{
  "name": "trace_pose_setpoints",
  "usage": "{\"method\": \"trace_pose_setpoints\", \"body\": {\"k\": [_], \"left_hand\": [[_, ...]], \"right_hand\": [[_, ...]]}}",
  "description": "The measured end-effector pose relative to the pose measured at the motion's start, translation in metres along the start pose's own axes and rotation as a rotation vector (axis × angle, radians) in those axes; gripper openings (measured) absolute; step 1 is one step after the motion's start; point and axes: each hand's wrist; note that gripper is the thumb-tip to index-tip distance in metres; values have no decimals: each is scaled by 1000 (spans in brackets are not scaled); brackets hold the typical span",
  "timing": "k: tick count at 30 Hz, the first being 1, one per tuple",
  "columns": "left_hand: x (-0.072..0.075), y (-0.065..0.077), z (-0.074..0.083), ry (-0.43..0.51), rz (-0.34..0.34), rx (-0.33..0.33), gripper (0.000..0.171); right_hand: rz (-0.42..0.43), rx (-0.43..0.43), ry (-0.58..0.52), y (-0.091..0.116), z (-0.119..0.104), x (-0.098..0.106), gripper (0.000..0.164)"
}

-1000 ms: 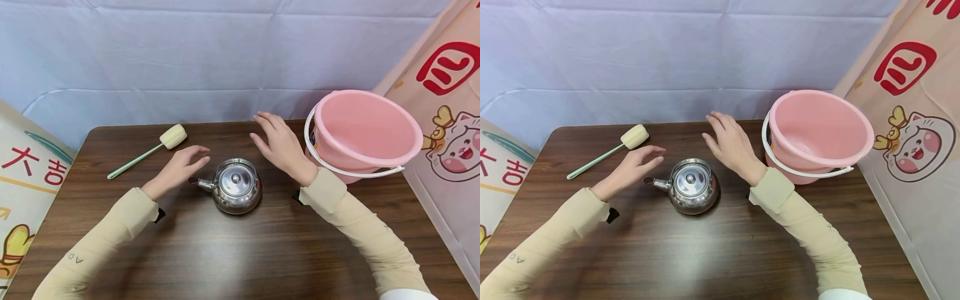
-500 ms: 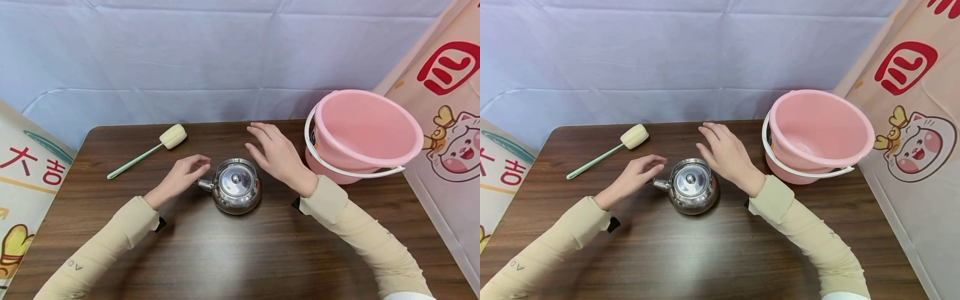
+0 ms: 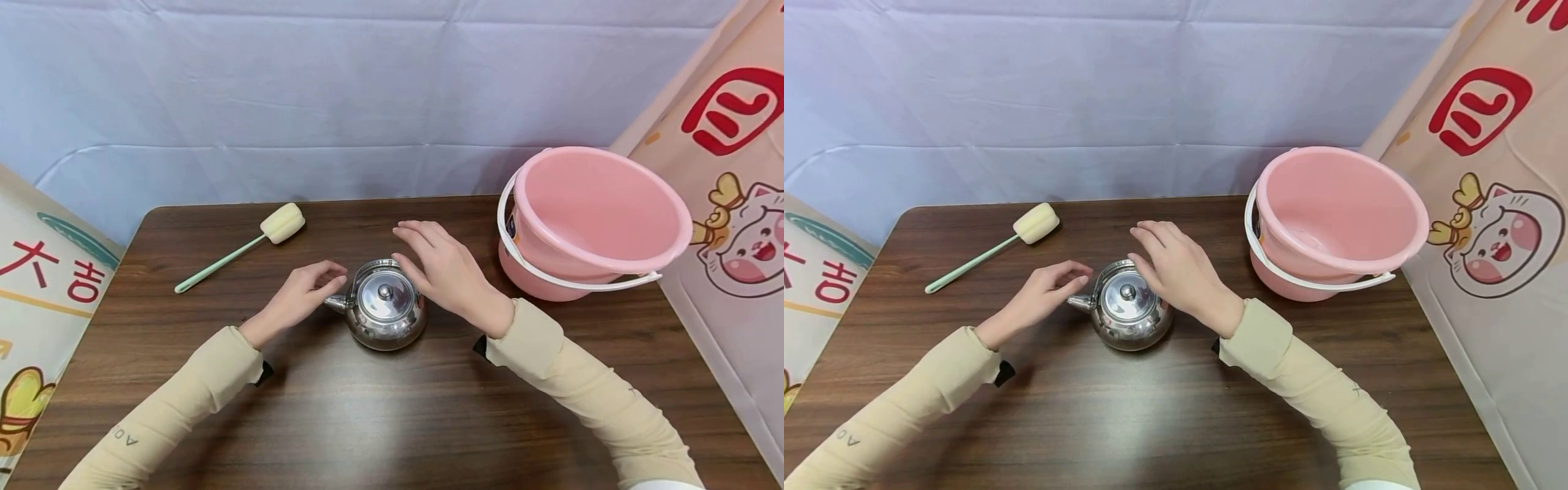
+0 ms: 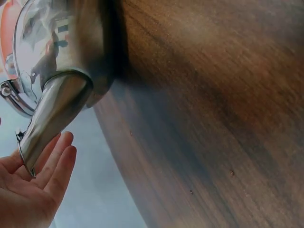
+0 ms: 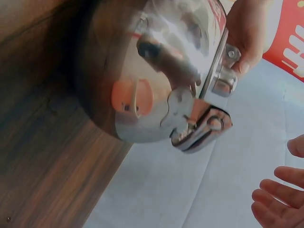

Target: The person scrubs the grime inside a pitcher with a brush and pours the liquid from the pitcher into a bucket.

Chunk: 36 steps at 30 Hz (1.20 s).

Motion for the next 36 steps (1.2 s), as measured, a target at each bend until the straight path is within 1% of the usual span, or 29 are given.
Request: {"method": "trace_pose_setpoints", "body": {"k": [6, 14, 21, 25, 31, 36], "left_hand": [[-4, 1, -1, -4, -19, 7, 30], [-6, 2, 0, -23, -17, -3, 27], [-10, 2, -2, -49, -14, -37, 27], [-11, 3, -3, -60, -13, -44, 27], [-10, 4, -4, -84, -15, -41, 25], [-9, 5, -6, -83, -17, -50, 24]], "right_hand": [[-24, 9, -9, 4, -6, -4, 32], [-38, 35, -25, 8, -13, -8, 31], [-62, 43, -21, 11, -17, -12, 30], [-76, 40, -21, 12, -19, -14, 29], [-75, 51, -29, 12, -21, -17, 28], [-76, 54, -34, 12, -21, -17, 27]]}}
Point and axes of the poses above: each hand's wrist, its own y-axis away from the middle knuckle, its own x-axis out of the back of the hand, z = x × y, and after that the axes turned 5 degrees about x, right-handed
